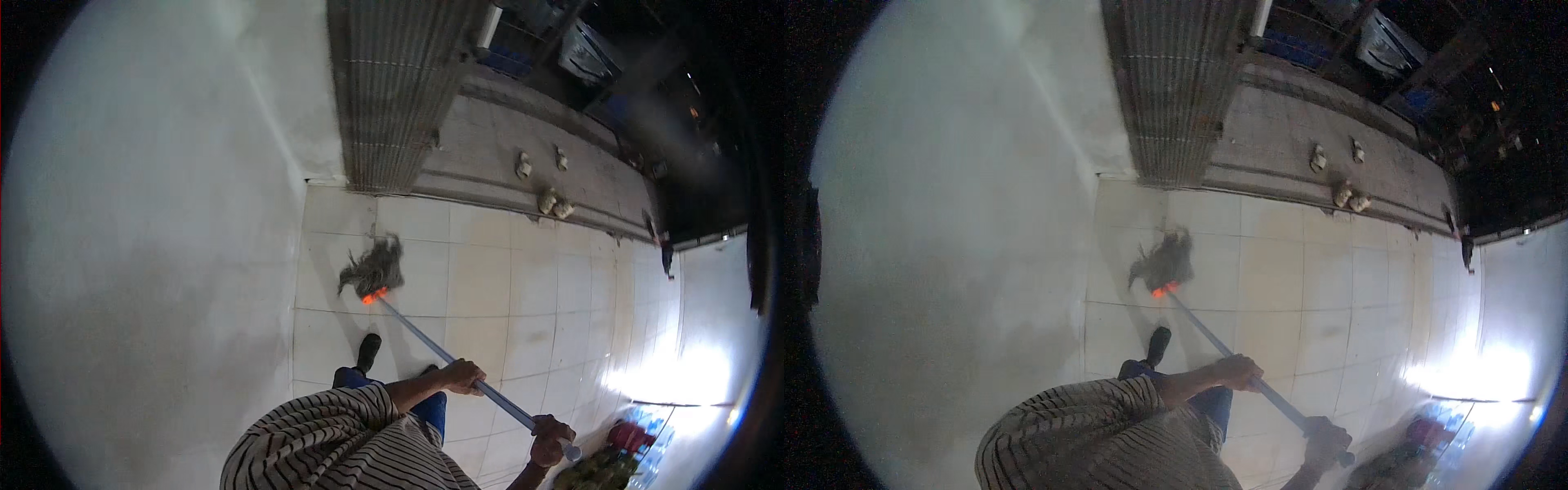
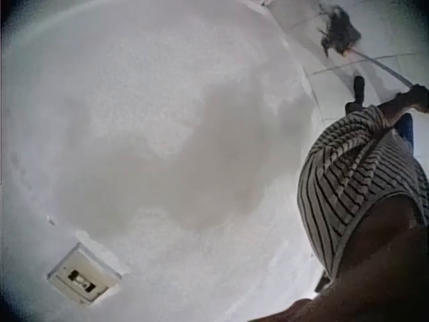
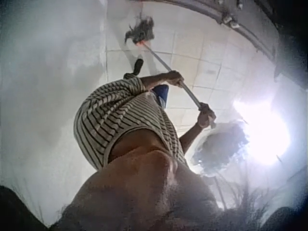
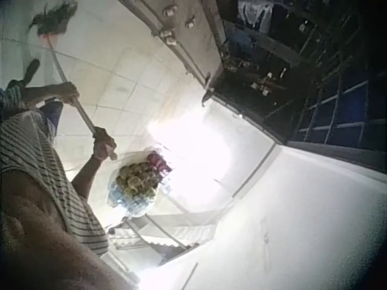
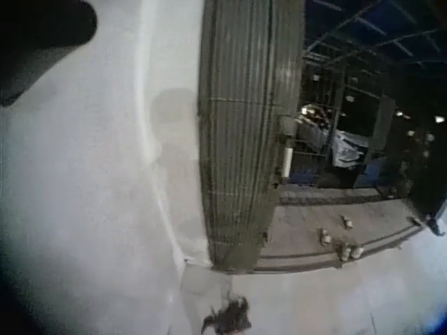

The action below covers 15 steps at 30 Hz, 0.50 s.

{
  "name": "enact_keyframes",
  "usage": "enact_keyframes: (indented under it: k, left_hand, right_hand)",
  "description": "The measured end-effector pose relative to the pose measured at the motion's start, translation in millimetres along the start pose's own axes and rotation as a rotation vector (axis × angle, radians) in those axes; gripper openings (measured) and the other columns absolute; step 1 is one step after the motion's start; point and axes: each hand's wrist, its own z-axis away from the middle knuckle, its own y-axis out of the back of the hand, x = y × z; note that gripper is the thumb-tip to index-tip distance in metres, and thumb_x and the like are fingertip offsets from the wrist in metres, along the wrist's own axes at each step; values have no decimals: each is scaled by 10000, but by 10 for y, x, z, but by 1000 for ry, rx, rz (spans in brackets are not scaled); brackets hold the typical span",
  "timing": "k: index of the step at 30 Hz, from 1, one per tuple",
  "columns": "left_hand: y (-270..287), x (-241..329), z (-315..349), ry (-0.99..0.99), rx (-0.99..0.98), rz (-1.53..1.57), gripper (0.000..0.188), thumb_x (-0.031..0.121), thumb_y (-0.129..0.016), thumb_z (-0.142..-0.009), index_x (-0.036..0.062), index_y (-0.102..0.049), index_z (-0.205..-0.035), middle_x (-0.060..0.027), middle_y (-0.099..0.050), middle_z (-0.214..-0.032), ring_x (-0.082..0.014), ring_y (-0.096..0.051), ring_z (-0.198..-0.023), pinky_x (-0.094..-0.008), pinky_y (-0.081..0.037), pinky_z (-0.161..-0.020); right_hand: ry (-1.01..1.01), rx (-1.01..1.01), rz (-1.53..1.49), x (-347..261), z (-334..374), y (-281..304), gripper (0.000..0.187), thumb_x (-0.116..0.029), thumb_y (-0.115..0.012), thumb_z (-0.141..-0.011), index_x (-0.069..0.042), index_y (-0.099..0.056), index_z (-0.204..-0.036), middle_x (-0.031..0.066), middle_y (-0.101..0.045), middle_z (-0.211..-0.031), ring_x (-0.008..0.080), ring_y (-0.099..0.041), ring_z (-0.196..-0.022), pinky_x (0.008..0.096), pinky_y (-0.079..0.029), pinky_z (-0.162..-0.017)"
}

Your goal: The recorder uses a mop to clean a tiled floor in a warehouse or storage area.

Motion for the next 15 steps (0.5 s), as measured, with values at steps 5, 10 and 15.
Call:
enact_keyframes:
  k: [5,10,15]
  left_hand:
    - [435,-171,283,19,18,-282,203,329,-578,-652,126,-578,-661,-81,-578,-660,-263,-577,-724,-410,-412,-658]
    - [733,-952,737,167,231,-438,126,204,-584,-549,118,-551,-636,-93,-564,-646,-289,-564,-719,-438,-409,-660]
    - [1398,-1648,1000,293,319,-441,160,235,-576,-609,118,-582,-717,-67,-576,-753,-267,-539,-794,-401,-416,-707]
  right_hand:
    - [27,64,83,-82,40,-541,283,-275,-539,-747,-105,-341,-638,49,-430,-547,175,-383,-519,396,-416,-648]
    - [-428,-221,249,-703,-22,-1475,276,-103,-471,-817,-49,-417,-552,54,-447,-513,132,-427,-491,367,-469,-683]
    - [159,-434,-631,-106,-426,-2252,242,-205,-515,-785,-28,-435,-639,133,-524,-653,246,-505,-646,539,-261,-947]
